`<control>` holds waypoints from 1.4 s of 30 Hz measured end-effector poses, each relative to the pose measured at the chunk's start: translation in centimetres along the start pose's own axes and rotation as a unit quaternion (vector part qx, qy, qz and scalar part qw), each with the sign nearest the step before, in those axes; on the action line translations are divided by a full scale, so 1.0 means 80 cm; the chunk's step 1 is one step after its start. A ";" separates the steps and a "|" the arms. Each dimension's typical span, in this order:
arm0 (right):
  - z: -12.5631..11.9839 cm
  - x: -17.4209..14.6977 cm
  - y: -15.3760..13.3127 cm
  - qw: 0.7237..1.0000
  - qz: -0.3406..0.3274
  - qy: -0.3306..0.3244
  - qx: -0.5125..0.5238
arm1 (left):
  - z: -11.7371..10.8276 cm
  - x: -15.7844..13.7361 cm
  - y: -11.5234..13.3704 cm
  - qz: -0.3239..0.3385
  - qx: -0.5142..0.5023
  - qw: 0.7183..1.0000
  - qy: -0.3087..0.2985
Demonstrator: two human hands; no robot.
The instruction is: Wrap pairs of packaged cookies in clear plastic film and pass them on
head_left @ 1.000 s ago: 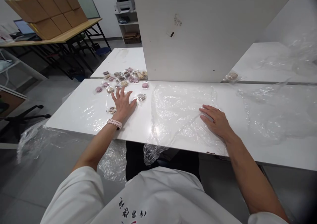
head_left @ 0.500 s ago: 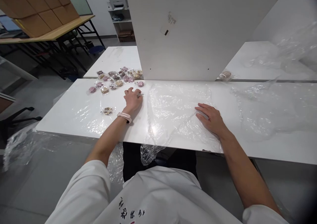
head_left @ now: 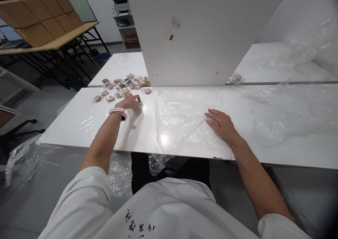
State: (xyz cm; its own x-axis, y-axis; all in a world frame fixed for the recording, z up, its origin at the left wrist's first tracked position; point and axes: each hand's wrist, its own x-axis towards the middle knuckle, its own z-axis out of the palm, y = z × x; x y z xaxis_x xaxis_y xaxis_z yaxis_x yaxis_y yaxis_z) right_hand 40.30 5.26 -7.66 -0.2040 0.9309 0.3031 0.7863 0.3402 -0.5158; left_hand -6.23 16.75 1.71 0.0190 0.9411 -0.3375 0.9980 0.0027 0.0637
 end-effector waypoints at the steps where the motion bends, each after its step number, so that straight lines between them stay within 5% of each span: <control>1: 0.000 0.000 -0.001 1.000 0.002 -0.001 0.000 | 0.000 0.003 -0.001 -0.011 -0.014 1.000 0.005; 8: -0.001 0.000 0.000 1.000 -0.002 0.000 0.000 | 0.030 0.002 0.018 -0.070 -0.137 0.980 0.129; 14: 0.001 0.002 0.002 1.000 -0.003 0.006 0.003 | 0.034 -0.029 0.049 -0.032 -0.202 0.957 0.208; 19: 0.000 0.002 0.000 1.000 0.002 0.009 -0.004 | 0.040 -0.086 0.155 0.227 -0.279 0.897 0.259; 22: 0.000 0.001 0.001 1.000 -0.003 0.012 -0.003 | 0.078 -0.102 0.222 0.388 -0.227 0.873 0.189; 25: 0.000 0.003 0.004 1.000 -0.014 0.003 0.004 | 0.117 -0.099 0.250 0.449 -0.124 0.877 0.116; 31: -0.029 -0.022 -0.024 0.996 -0.022 0.065 -0.059 | 0.107 -0.142 0.183 0.422 -0.098 0.892 0.131; 36: -0.049 -0.102 -0.070 0.994 -0.093 -0.057 0.008 | 0.116 -0.221 0.094 0.451 -0.048 0.890 0.038; 42: -0.053 -0.157 -0.064 0.999 -0.015 -0.021 0.031 | 0.162 -0.250 0.065 0.381 -0.072 0.913 0.125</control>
State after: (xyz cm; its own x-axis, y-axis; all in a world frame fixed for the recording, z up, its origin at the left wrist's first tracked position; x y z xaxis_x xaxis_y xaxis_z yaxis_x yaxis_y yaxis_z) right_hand 41.30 -8.72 -5.41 -0.2521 0.9244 0.2862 0.7427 0.3744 -0.5552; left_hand -0.65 -6.43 -3.41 0.6716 0.7366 0.0798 0.6826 -0.6571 0.3198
